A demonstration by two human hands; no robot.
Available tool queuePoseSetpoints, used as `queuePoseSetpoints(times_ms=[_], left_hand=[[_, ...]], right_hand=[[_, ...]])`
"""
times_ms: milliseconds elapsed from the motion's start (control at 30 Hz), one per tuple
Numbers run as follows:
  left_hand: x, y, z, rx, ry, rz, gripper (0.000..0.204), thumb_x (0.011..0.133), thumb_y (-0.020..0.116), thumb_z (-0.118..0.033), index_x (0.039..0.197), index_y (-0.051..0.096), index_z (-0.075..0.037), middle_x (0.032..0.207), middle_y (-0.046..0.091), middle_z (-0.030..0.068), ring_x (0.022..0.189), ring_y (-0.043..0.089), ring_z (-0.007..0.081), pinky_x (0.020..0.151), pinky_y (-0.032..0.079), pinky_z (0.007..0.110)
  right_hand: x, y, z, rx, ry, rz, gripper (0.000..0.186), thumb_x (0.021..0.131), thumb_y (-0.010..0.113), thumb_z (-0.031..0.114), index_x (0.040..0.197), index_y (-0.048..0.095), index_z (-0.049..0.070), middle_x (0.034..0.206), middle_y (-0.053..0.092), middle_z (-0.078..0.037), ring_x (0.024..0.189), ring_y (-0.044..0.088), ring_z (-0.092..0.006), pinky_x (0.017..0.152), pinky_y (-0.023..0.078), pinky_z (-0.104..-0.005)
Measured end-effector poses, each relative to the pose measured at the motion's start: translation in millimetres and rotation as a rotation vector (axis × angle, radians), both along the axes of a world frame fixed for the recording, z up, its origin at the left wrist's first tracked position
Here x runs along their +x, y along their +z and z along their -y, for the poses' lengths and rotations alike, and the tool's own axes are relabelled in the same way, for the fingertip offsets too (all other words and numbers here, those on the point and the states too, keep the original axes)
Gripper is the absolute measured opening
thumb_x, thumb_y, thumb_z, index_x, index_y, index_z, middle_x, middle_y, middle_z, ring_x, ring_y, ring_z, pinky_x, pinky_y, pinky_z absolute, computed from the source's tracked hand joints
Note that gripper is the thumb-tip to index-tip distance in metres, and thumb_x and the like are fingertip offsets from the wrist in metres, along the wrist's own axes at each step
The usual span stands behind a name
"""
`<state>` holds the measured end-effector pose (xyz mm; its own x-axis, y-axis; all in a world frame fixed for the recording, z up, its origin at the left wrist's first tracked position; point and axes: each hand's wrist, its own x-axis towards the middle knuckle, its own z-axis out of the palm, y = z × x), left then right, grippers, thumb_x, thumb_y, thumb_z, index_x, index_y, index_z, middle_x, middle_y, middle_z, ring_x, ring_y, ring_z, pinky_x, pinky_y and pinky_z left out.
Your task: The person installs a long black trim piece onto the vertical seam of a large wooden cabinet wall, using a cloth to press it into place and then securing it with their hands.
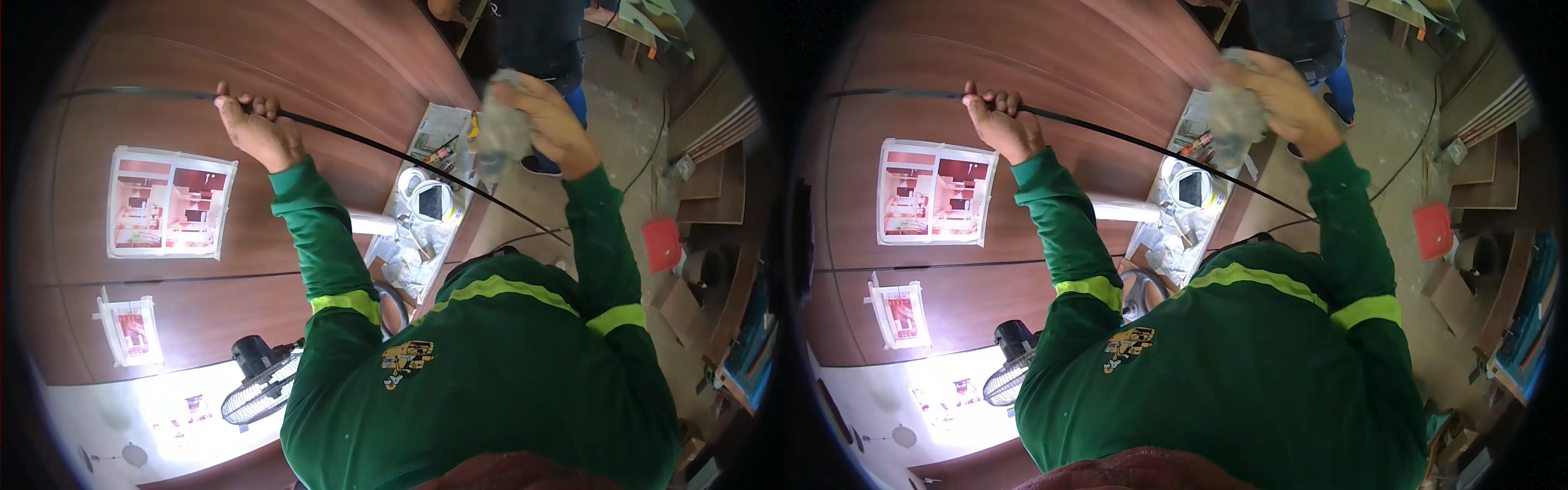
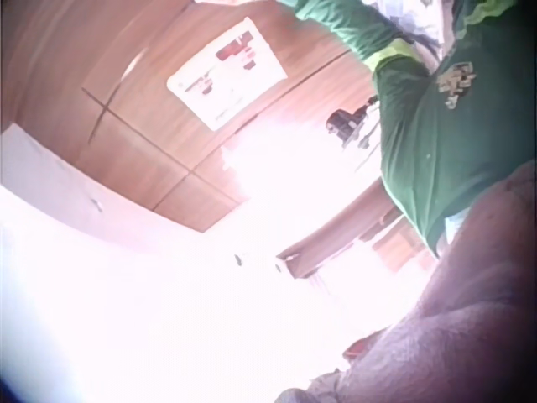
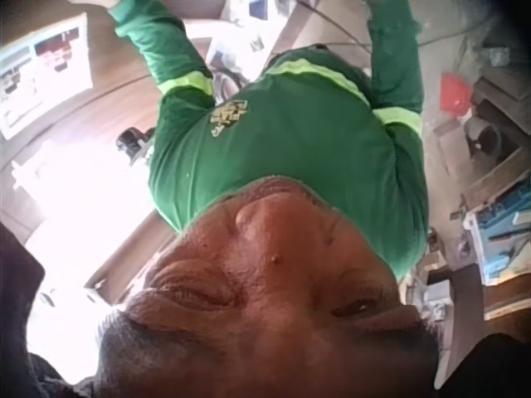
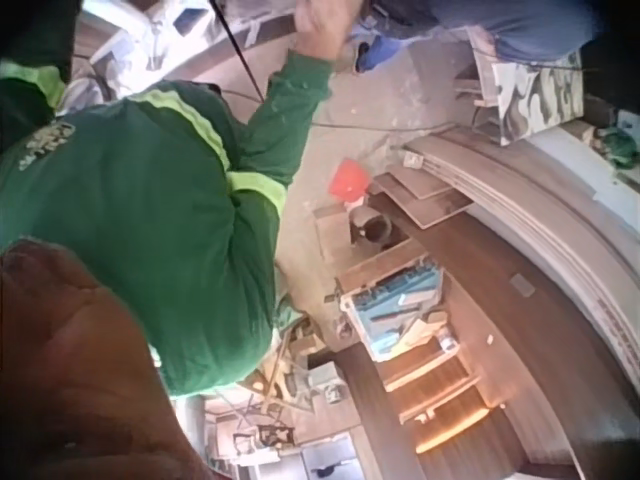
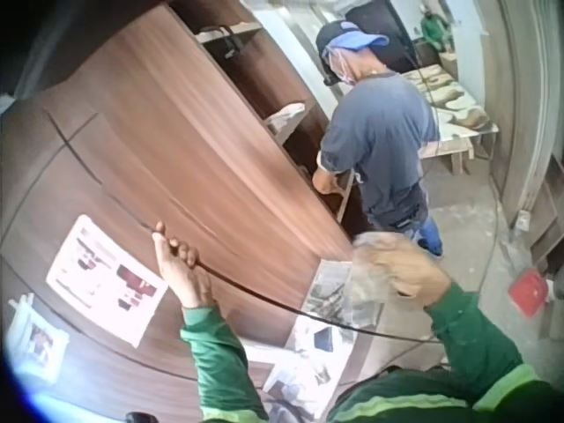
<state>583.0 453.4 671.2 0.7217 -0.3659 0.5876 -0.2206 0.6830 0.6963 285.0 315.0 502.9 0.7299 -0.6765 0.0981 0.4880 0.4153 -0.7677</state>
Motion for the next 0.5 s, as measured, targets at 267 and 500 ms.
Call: queuePoseSetpoints(times_ms=[267,500], left_hand=[[-50.9,-8.9,14.6,-0.034,0.028,0.033,0.03,0.103,0.052,-0.026,0.125,0.053,-0.006,0.081,0.043,-0.0002,0.061,0.036,0.0081,0.052,0.032,0.023],[-63.4,-0.3,2.8,-0.059,0.195,0.13,0.028,0.102,0.051,-0.027,0.12,0.056,-0.006,0.075,0.042,-0.001,0.055,0.032,0.0078,0.047,0.027,0.023]], right_hand=[[148.3,69.5,-50.8,-0.843,-0.24,-0.224,0.03,0.09,0.067,0.026,0.102,0.063,-0.001,0.096,0.069,-0.019,0.09,0.067,-0.0279,0.08,0.051,-0.0381],[129.6,51.1,-75.5,-0.841,-0.097,-0.226,0.031,0.096,0.059,0.029,0.101,0.059,-0.002,0.101,0.066,-0.025,0.097,0.064,-0.0402,0.084,0.05,-0.0456]])
